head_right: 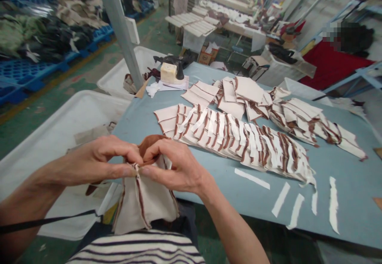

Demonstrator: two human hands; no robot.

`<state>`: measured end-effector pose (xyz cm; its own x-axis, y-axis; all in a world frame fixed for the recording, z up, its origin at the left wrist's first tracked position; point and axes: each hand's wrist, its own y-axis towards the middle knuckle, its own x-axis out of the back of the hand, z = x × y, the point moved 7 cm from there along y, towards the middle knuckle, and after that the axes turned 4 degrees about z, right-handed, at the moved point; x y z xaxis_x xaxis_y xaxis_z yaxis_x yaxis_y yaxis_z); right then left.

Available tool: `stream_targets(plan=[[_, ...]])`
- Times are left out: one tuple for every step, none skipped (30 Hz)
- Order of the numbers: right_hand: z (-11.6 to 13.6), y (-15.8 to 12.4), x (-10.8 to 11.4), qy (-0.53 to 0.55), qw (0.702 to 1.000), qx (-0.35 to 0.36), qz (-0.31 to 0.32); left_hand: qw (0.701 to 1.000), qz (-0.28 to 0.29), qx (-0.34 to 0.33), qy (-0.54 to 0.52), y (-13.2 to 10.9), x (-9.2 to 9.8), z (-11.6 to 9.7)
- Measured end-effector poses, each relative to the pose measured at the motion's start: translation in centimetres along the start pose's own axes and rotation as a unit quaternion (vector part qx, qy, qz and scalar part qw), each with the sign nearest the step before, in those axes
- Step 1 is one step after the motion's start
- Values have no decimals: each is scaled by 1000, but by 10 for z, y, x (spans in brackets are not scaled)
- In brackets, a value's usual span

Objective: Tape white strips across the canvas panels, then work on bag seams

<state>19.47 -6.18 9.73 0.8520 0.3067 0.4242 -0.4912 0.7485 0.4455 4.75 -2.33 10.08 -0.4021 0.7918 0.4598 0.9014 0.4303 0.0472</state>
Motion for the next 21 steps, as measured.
stream_targets(plan=[[-3,-1,-2,13,1000,-11,5,1000,5,4,-7,-1,-1,1],[-6,-2,-3,26,999,-22,8,1000,10,7,-14,-3,-2,3],[-9,-2,-4,39,999,-32,9,1000,14,10,-19,-4,-3,5],[-11,-3,-5,53,998,-39,11,1000,17,13,-23,-5,-3,7],[-12,-3,-6,65,997,-45,12,999,17,13,-24,-6,-4,9],[-12,-3,-7,75,996,-50,14,999,16,14,-25,-7,-4,10],[-13,-3,-8,83,995,-55,16,1000,14,13,-24,-8,-5,11],[-13,-3,-9,87,994,-60,17,1000,9,13,-22,-8,-5,12],[-13,-3,-9,89,994,-67,18,1000,1,12,-17,-8,-5,12],[-14,-3,-9,87,993,-74,18,1000,-10,12,-11,-7,-5,12],[-15,-4,-9,83,993,-81,17,1000,-22,12,-3,-7,-5,10],[-15,-4,-9,77,993,-85,18,999,-34,11,3,-6,-6,9],[-14,-5,-9,70,994,-87,18,999,-46,10,6,-5,-6,6],[-13,-5,-9,61,994,-86,19,998,-55,10,4,-4,-7,4],[-11,-5,-9,49,995,-84,18,998,-64,10,-2,-3,-9,2],[-8,-5,-8,33,996,-80,15,997,-72,12,-11,-2,-10,0],[-3,-5,-6,11,997,-73,9,997,-79,15,-17,-3,-12,-1],[2,-5,-5,-19,998,-61,2,996,-89,18,-20,-3,-13,-2],[9,-5,-3,-54,998,-43,-4,995,-99,20,-19,-5,-14,-3],[17,-4,-3,-91,996,-19,-9,994,-107,20,-14,-6,-15,-4],[25,-4,-2,-129,992,5,-14,993,-115,20,-5,-8,-15,-5]])
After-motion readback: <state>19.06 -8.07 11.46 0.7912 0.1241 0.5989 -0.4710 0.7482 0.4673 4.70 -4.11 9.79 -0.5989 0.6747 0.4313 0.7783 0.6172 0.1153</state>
